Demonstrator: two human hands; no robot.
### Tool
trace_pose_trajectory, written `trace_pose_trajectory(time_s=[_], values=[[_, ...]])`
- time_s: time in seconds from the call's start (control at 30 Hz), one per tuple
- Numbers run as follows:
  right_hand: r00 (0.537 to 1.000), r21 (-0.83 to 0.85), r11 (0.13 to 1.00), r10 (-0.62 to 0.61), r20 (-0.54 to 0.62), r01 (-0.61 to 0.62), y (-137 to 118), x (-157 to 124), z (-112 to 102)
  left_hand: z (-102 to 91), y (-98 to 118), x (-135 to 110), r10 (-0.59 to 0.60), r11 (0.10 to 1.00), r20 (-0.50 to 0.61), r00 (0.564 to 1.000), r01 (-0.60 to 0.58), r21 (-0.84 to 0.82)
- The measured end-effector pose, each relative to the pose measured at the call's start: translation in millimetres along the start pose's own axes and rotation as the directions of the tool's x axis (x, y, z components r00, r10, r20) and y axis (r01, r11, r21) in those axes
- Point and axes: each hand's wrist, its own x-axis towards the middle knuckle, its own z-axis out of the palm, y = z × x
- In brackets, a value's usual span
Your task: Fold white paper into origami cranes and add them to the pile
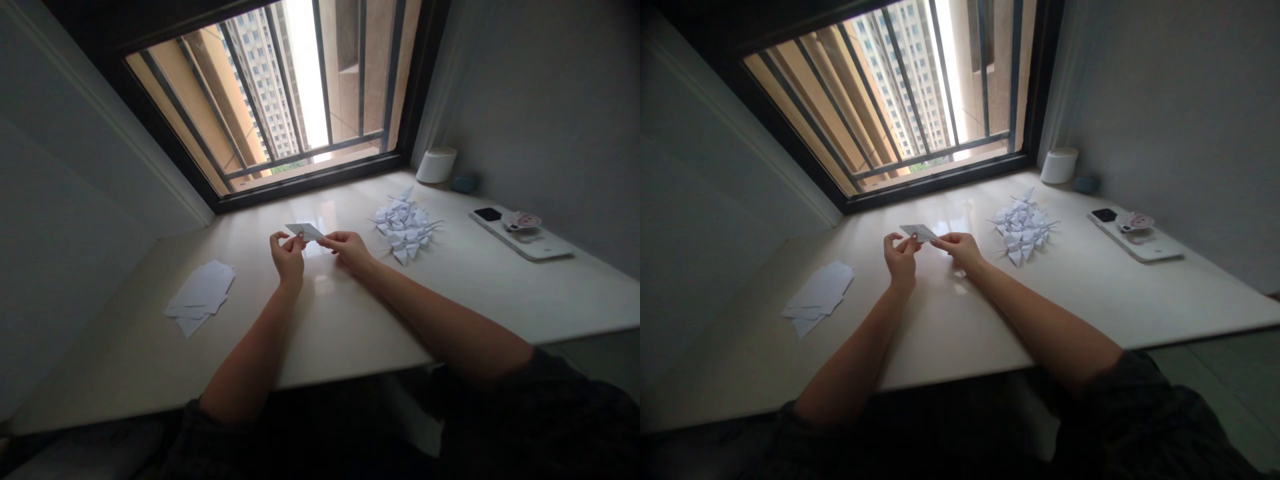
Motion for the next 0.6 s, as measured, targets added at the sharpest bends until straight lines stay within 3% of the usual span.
trace_pose_trajectory(time_s=[0.27, 0.6], values=[[0.999, 0.007, 1.0, 0.017, 0.03, -0.017, -2.8, -1.5, 1.4, -2.1, -2.1, 3.7, -0.092, 0.996, -0.062, 0.994, 0.091, -0.016], [0.99, 0.03, 1.0, -0.009, 0.143, 0.005, -5.1, -0.8, -2.8, -2.9, -1.0, 2.9, -0.01, 1.0, -0.068, 0.998, 0.01, 0.003]])
